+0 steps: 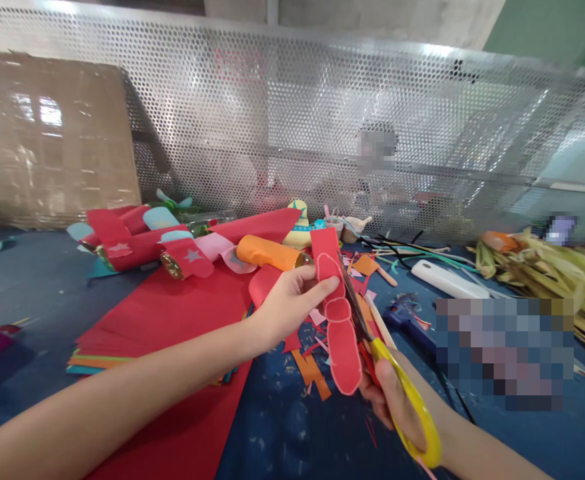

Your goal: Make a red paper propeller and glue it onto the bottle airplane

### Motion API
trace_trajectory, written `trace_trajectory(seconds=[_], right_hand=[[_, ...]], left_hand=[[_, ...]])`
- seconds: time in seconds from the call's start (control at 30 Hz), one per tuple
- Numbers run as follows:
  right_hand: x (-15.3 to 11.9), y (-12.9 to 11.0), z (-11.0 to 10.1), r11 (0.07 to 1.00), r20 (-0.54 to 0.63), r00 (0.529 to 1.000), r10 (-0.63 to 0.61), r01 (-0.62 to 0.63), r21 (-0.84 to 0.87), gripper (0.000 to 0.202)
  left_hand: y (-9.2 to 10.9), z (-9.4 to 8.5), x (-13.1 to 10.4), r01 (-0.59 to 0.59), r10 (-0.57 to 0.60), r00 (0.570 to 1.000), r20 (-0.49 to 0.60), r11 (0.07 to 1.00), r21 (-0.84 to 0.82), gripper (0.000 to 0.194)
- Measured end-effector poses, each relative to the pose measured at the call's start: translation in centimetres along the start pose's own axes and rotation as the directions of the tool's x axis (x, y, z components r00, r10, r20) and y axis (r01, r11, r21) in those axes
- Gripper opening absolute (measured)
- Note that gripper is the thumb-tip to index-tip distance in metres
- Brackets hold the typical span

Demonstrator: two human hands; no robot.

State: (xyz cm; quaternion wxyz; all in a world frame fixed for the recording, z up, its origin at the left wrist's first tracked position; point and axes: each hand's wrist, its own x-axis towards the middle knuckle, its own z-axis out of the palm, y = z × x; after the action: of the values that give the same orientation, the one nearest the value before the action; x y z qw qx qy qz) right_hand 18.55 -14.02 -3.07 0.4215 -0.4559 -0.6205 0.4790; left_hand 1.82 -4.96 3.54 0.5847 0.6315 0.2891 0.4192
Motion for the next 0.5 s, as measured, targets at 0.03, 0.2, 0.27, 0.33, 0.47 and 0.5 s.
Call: trace_trajectory(seconds=[0.03,0.2,0.27,0.33,0.47,0.5], right_hand=[[0.0,-0.2,0.0,1.0,0.001,1.0,-0.003,0.003,-0.019,0.051],[0.0,-0.9,-0.1,0.998,0.018,1.0,-0.018,0.019,-0.063,0.053],[0.0,-1.0,-0.1,0.998,0.03,0.999,-0.018,0.02,-0.053,0.053],[0.0,-1.1,-0.1,0.999,0.043,0.999,-0.016,0.018,-0.041,0.053],[0.1,-1.5,-0.1,0.999,0.053,0.998,-0.026,0.028,-0.042,0.053],[0.2,-1.7,-0.1,0.998,0.059,0.998,-0.025,0.028,-0.047,0.053]], left_hand=[[0.0,0.0,0.0,0.004,-0.004,1.0,0.0,1.0,0.004,0.028],[0.0,0.0,0.0,0.01,-0.01,1.0,-0.004,1.0,0.007,0.03],[0.0,0.0,0.0,0.009,-0.009,1.0,-0.004,1.0,0.006,0.031],[0.1,0.0,0.0,0.008,-0.008,1.0,0.0,1.0,0.003,0.031],[0.2,0.0,0.0,0.001,-0.001,1.0,-0.003,1.0,0.003,0.03],[0.2,0.0,0.0,-0.002,0.002,1.0,-0.004,1.0,0.001,0.03]])
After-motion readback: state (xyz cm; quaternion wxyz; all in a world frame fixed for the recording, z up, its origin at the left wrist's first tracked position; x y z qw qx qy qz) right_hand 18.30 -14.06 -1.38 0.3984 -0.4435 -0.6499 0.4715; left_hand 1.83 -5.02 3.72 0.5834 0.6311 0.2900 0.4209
